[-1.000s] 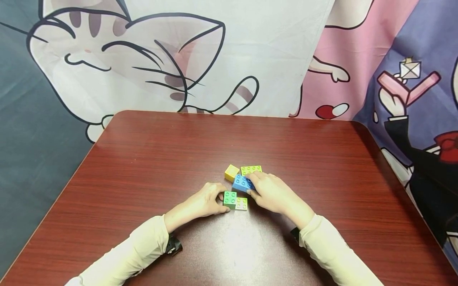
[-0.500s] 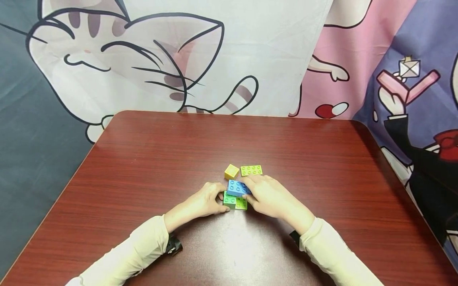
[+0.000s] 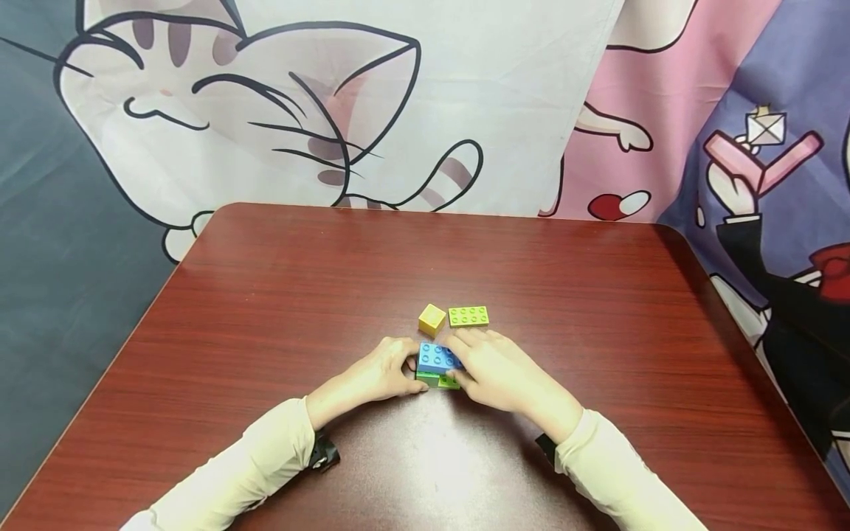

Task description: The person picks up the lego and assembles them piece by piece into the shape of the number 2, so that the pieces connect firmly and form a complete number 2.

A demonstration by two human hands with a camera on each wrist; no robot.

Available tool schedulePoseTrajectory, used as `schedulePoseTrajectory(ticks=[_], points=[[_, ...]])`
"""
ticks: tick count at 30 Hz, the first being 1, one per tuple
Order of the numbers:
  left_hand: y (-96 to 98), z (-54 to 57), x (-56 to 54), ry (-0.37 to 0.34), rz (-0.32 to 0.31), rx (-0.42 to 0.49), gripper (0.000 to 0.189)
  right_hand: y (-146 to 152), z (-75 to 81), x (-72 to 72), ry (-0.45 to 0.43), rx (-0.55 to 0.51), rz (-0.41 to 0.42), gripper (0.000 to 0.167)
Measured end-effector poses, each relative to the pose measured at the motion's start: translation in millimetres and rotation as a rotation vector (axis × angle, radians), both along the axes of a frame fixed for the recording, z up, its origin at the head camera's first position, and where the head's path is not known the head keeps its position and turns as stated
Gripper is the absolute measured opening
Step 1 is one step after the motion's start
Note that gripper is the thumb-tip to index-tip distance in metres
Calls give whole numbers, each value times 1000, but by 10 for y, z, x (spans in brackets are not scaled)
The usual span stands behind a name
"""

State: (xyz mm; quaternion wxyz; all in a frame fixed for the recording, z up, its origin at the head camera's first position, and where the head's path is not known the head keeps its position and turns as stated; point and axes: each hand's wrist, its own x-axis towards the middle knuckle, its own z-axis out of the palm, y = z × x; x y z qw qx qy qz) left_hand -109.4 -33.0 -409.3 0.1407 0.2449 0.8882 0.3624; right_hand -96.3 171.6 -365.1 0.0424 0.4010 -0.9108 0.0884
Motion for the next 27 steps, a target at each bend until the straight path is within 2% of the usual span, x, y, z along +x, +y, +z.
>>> schedulePoseTrajectory(ticks=[14,27], points=[[-5,-10,4,-13,16,-17,35,-22,-8,24,50,19,9,36],[-7,-12,1,17,-3,6,34,-17,34,19,97,40,35,40]])
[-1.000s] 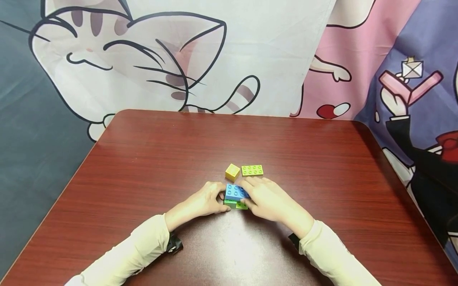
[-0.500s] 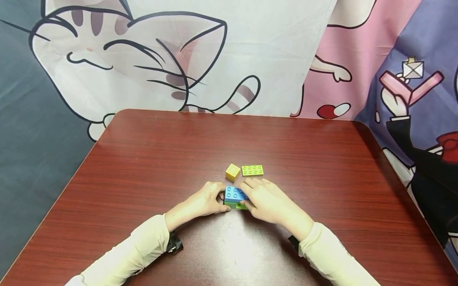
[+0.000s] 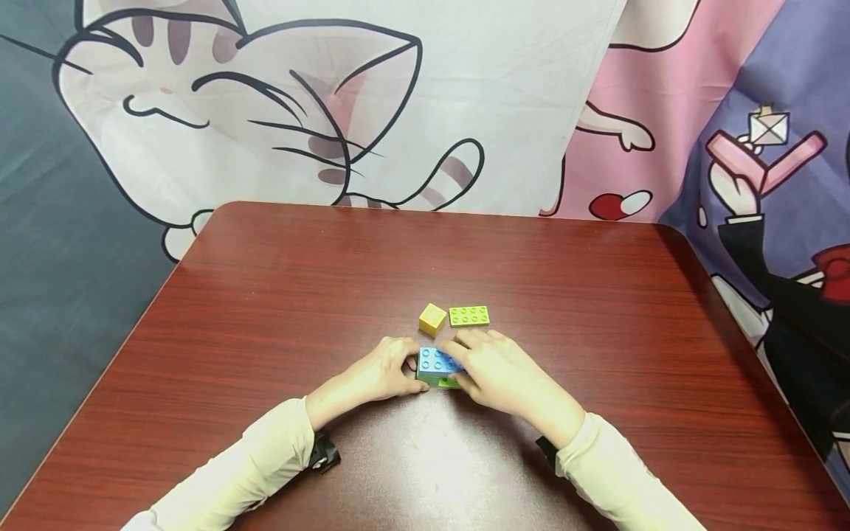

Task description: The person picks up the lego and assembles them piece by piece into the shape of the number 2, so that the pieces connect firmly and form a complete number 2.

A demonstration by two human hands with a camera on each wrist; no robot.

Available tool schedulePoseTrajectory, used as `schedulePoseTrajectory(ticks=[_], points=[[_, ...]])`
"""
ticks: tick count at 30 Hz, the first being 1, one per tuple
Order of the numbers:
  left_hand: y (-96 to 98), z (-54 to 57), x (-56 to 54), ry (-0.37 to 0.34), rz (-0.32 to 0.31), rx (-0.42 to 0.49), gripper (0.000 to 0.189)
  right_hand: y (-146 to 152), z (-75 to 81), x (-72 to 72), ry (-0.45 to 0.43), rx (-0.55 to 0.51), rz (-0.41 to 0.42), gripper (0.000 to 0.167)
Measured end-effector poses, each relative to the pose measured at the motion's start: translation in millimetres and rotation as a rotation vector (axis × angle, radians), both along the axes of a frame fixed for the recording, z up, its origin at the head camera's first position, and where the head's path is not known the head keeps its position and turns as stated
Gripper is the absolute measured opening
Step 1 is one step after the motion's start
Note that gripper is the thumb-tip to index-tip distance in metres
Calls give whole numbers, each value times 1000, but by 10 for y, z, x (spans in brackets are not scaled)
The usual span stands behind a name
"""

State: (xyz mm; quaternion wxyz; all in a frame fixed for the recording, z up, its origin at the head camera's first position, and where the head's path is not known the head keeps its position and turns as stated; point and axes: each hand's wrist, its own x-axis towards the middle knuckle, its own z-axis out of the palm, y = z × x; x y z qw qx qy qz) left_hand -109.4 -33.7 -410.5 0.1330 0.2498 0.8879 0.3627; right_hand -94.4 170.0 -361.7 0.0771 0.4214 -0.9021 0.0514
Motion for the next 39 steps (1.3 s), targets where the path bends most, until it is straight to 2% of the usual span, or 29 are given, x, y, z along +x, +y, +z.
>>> schedulePoseTrajectory(ticks=[9,31,34,39], points=[[7,-1,-3,-19,10,-2,30,2,-12,3,18,-11,14,40],[-1,-11,18,29,-6,-45,33,-31,-1,18,18,-18,0,40],[-25,1,38,72,-31,-24,39,-29,-5,11,16,-18,5,39],[-86,61,87,192,-63,126,50,-22,2,-4,-6,-24,15,37]])
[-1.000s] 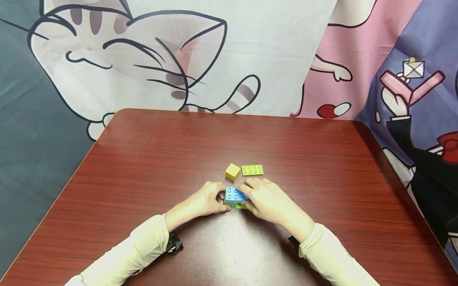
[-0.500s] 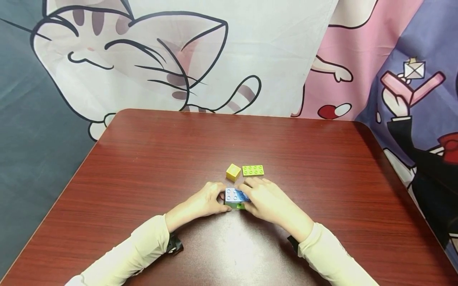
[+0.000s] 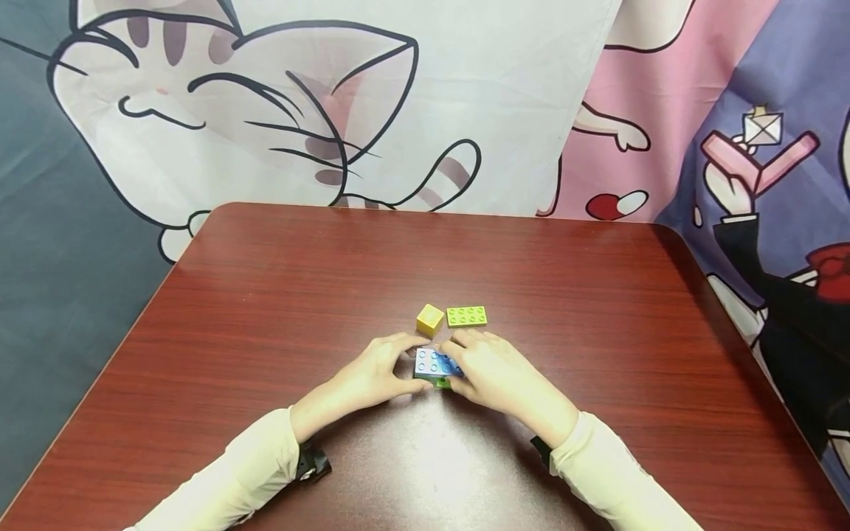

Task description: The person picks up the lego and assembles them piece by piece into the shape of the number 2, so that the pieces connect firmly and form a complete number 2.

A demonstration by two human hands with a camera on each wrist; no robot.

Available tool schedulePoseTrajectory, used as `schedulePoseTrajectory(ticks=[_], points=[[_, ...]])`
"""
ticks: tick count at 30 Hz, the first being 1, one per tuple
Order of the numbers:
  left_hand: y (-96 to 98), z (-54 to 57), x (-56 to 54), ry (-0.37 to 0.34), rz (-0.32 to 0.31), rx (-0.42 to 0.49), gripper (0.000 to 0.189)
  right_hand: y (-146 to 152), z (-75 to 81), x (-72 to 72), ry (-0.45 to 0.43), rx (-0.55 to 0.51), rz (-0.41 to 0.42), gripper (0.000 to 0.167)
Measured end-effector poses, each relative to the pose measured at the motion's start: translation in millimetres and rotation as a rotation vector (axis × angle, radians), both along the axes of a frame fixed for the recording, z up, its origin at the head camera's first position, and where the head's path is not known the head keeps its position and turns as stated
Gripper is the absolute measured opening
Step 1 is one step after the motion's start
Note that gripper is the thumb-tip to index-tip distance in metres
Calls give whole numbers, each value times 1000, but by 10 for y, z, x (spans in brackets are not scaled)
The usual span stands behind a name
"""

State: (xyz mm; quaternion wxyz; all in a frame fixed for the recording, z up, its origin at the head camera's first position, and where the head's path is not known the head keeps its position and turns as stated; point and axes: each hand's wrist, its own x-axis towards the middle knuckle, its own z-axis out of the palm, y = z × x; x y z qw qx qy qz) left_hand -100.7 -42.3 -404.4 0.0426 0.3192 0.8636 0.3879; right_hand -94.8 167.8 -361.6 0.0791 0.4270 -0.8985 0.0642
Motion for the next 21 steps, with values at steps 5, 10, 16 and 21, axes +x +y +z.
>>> schedulePoseTrajectory(ticks=[5,10,16,21], points=[[-25,60,12,48,-10,72,38,-5,5,-22,-15,-4,13,38],[-10,102,-28,25,5,-3,34,-5,33,-76,-69,-9,50,37],[12,142,-59,-43,-1,-58,32,13,44,-116,-97,13,59,34],[49,202,-45,-145,47,-81,27,-17,77,-123,-150,26,33,30]])
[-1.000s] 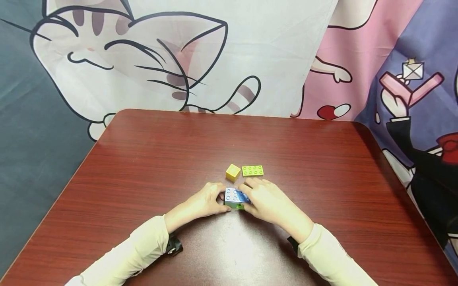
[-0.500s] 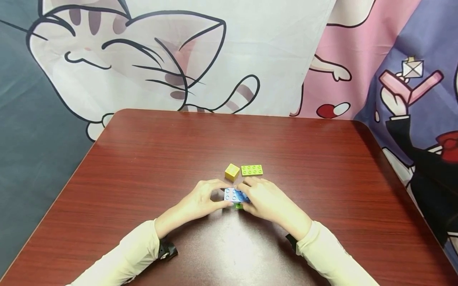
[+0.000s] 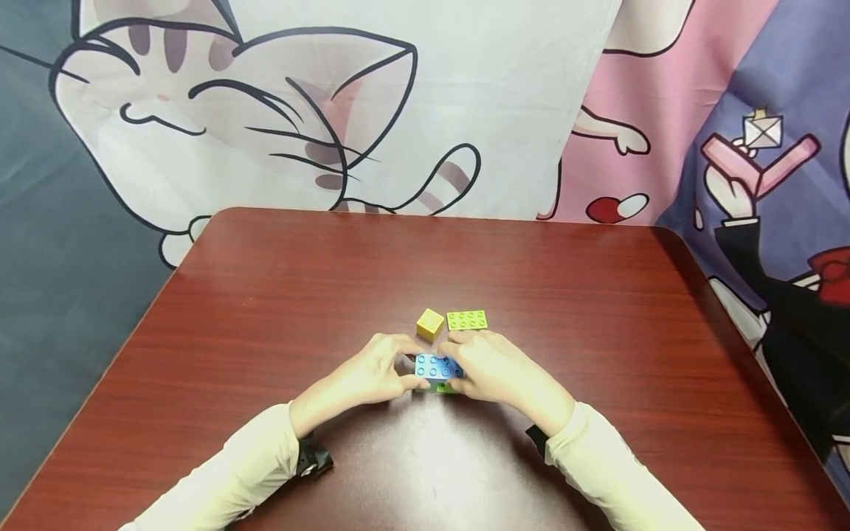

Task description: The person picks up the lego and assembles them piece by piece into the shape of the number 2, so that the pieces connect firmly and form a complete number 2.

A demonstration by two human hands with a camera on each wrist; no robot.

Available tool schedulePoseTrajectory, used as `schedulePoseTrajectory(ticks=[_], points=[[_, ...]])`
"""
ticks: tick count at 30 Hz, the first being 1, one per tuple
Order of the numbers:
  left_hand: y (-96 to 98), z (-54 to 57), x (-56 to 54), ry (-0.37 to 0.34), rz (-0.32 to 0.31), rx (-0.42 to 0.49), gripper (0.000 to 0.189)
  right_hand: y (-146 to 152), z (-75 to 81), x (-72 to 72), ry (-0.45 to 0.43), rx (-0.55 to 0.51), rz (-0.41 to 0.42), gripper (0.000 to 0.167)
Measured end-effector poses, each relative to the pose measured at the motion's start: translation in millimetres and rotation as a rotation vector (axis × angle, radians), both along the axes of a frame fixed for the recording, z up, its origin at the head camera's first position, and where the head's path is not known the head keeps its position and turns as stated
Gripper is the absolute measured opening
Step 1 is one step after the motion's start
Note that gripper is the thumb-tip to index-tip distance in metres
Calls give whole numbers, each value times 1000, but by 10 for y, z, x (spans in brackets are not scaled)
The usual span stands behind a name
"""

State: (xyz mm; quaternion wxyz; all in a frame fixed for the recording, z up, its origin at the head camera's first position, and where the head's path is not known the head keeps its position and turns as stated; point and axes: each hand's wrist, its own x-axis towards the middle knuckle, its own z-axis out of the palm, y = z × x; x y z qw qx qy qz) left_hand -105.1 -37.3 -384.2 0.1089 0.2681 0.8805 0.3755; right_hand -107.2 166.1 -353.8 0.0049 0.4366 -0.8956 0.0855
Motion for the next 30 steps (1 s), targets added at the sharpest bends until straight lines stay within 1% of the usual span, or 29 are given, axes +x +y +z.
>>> schedulePoseTrajectory(ticks=[2,4,6,8,10,13,17,21,24,27,30], points=[[21,17,16,-44,29,-19,25,-9,14,-1,-20,-1,-5,29],[41,25,26,-69,60,-38,25,-7,22,-9,-38,-13,-9,28],[53,27,33,-78,76,-45,26,4,16,-24,-47,-35,-3,29],[58,25,31,-59,77,-51,27,20,6,-44,-63,-47,-1,29],[55,23,23,-27,68,-55,27,34,-3,-65,-81,-47,-2,29],[38,23,5,8,48,-87,25,43,-22,-99,-99,-36,16,31],[8,22,-22,3,7,-117,25,47,-54,-129,-121,-25,45,35],[-9,6,-63,35,-55,-107,26,56,-52,-138,-145,-31,37,36],[-14,-2,-87,65,-84,-101,25,70,-27,-146,-150,-44,35,39],[-15,-4,-92,71,-88,-108,27,99,-9,-161,-173,-52,44,42],[-15,-12,-88,66,-83,-107,27,135,-2,-182,-236,-56,43,41]])
